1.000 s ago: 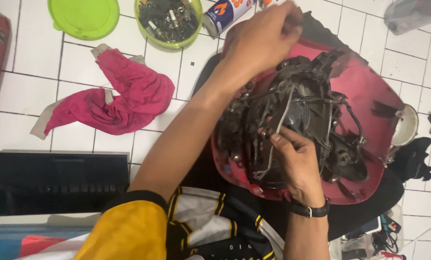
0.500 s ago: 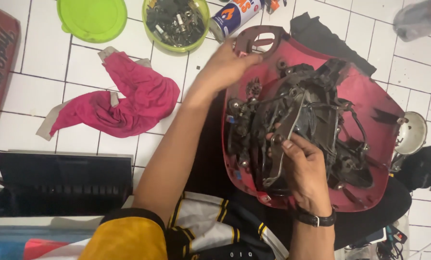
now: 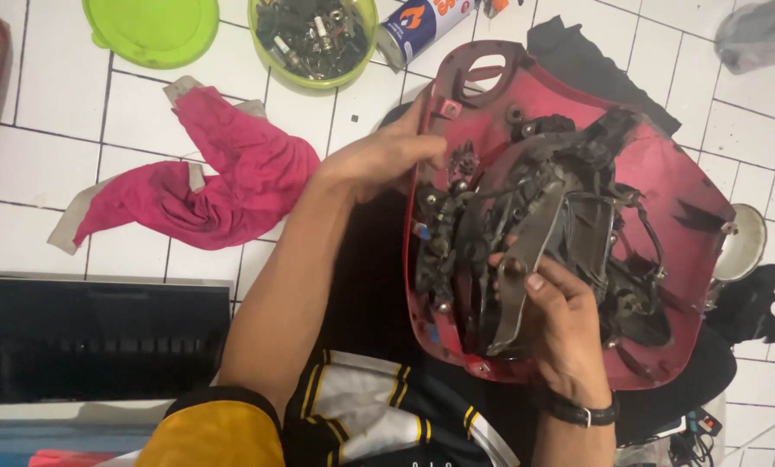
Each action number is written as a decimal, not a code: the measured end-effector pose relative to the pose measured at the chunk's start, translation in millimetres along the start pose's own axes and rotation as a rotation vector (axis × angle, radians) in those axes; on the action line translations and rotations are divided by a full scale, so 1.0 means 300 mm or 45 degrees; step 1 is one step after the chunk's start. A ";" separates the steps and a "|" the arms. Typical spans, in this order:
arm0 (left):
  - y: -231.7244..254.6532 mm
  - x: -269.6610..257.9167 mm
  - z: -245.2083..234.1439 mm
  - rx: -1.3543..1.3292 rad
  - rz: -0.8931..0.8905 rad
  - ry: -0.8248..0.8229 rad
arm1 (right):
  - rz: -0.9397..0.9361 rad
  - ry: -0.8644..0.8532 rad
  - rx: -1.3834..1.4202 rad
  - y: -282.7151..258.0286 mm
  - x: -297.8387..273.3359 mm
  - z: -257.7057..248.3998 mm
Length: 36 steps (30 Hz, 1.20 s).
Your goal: Repairing and adjusting a motorcycle headlight and fairing assembly using hand tools.
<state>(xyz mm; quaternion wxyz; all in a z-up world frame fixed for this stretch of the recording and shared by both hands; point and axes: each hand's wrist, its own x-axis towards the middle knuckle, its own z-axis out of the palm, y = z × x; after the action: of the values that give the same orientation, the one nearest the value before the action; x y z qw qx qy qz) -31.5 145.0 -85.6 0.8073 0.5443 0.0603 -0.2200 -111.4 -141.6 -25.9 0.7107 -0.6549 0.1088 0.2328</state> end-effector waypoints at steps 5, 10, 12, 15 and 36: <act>0.013 -0.003 0.025 0.118 0.168 0.034 | 0.026 0.025 -0.233 0.010 -0.075 -0.030; -0.002 0.014 0.030 0.144 0.254 0.068 | 0.135 -0.129 -0.332 0.023 -0.138 -0.031; -0.004 0.014 0.031 0.151 0.260 0.072 | 0.173 -0.189 -0.334 0.025 -0.146 -0.022; -0.001 0.015 0.035 0.155 0.262 0.079 | 0.245 -0.175 -0.194 0.024 -0.144 -0.013; 0.033 -0.011 0.049 0.246 0.222 0.175 | 0.172 0.138 -0.099 0.019 -0.150 0.007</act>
<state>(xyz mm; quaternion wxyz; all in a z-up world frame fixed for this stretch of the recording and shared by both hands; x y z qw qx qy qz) -32.6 135.6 -70.1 0.7612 0.6364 0.0465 -0.1162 -153.5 -147.8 -10.0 0.6605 -0.6849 0.1817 0.2484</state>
